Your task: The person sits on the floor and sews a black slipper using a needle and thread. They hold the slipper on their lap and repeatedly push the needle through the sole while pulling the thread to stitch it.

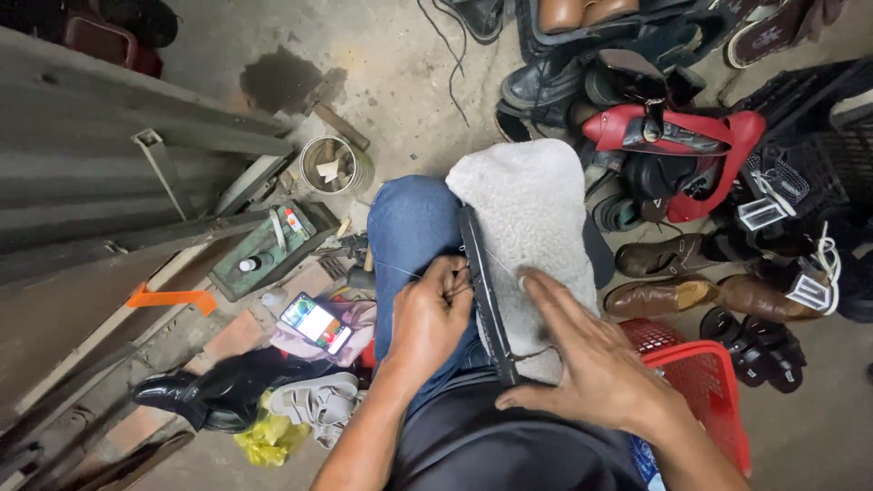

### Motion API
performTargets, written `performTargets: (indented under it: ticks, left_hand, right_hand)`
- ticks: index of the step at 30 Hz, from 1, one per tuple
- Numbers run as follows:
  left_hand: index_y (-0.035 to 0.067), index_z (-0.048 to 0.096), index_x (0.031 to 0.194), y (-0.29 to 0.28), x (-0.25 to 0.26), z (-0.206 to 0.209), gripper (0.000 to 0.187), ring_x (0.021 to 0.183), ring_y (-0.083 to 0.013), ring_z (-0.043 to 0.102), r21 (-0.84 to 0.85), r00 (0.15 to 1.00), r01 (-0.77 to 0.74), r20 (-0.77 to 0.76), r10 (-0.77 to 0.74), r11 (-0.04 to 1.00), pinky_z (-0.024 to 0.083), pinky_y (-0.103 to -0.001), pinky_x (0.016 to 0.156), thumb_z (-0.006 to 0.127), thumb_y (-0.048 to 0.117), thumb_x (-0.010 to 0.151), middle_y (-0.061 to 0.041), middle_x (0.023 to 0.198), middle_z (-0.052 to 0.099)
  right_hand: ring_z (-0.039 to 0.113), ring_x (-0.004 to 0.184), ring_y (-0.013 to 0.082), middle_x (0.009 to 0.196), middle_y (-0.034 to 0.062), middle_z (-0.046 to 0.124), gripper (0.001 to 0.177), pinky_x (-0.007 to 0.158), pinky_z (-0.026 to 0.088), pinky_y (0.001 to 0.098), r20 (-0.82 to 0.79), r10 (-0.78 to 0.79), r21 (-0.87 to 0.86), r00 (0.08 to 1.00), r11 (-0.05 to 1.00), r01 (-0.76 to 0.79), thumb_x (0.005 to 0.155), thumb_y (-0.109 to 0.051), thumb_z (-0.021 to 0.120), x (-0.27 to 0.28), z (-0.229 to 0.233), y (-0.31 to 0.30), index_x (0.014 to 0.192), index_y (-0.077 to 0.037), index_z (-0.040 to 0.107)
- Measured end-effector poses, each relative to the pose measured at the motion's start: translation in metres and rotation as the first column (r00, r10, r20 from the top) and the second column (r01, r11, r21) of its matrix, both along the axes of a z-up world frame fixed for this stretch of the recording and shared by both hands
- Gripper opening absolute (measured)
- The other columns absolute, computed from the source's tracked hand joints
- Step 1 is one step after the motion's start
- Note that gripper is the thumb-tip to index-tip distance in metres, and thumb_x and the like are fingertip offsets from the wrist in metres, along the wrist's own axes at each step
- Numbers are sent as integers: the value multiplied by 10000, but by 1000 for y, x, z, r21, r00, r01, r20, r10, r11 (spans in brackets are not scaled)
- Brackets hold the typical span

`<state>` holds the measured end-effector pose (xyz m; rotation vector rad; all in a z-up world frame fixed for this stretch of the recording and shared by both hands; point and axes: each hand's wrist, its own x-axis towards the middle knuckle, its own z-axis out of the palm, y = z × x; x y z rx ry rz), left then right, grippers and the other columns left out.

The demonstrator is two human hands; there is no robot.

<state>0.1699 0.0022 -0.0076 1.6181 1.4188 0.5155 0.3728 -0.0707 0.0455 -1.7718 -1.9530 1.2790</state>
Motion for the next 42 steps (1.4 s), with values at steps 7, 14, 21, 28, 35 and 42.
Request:
performTargets:
  ticks: [7, 14, 21, 28, 35, 42]
  left_hand:
    - [18, 687, 1034, 0, 12, -2, 219, 534, -183, 640, 68, 998, -30, 65, 26, 997, 531, -316, 550, 650, 20, 818, -30, 662, 684]
    - [16, 685, 992, 0, 16, -9, 172, 536, -154, 602, 71, 989, -82, 132, 72, 994, 520, -307, 546, 661, 21, 822, -21, 651, 655]
    - [121, 734, 1001, 5, 16, 8, 118, 637, -341, 730, 94, 995, 13, 101, -22, 995, 567, -418, 535, 680, 116, 896, -83, 611, 675]
    - [27, 674, 1183, 13, 2, 45, 234, 1106, -468, 654, 202, 990, 141, -4, -143, 969, 576, -542, 846, 567, 37, 975, -183, 1184, 620]
    - [151, 752, 1235, 2, -2, 47, 280, 690, -250, 730, 216, 973, 214, 39, -228, 953, 596, -367, 570, 609, 173, 995, -50, 875, 733]
    - [161, 767, 1217, 3, 1, 42, 285, 592, -241, 687, 261, 969, 243, -15, -247, 934, 560, -369, 475, 614, 154, 977, -42, 816, 707]
  right_hand:
    - [672, 871, 206, 1065, 40, 739, 1033, 751, 551, 365, 58, -184, -49, 981, 981, 186, 499, -563, 979, 10, 0, -11, 1338, -99, 596]
    - [721, 903, 255, 1142, 149, 714, 900, 783, 570, 343, -154, -186, 356, 970, 906, 230, 606, -454, 939, -10, -23, -26, 1260, 73, 614]
    - [752, 779, 323, 811, 187, 739, 238, 665, 590, 439, -375, -530, 324, 760, 694, 643, 844, -160, 813, -17, -58, -16, 984, 28, 772]
    - [494, 412, 153, 484, 93, 579, 392, 423, 423, 301, -547, -626, -35, 556, 681, 732, 960, -245, 632, 25, -63, -6, 611, -67, 660]
    - [395, 358, 116, 418, 109, 483, 440, 348, 333, 259, -712, -543, -73, 446, 688, 722, 977, -205, 570, 28, -66, -2, 574, -32, 612]
    - [374, 344, 94, 409, 94, 475, 450, 331, 323, 235, -747, -513, -72, 423, 695, 716, 991, -200, 557, 30, -70, -4, 572, -43, 598]
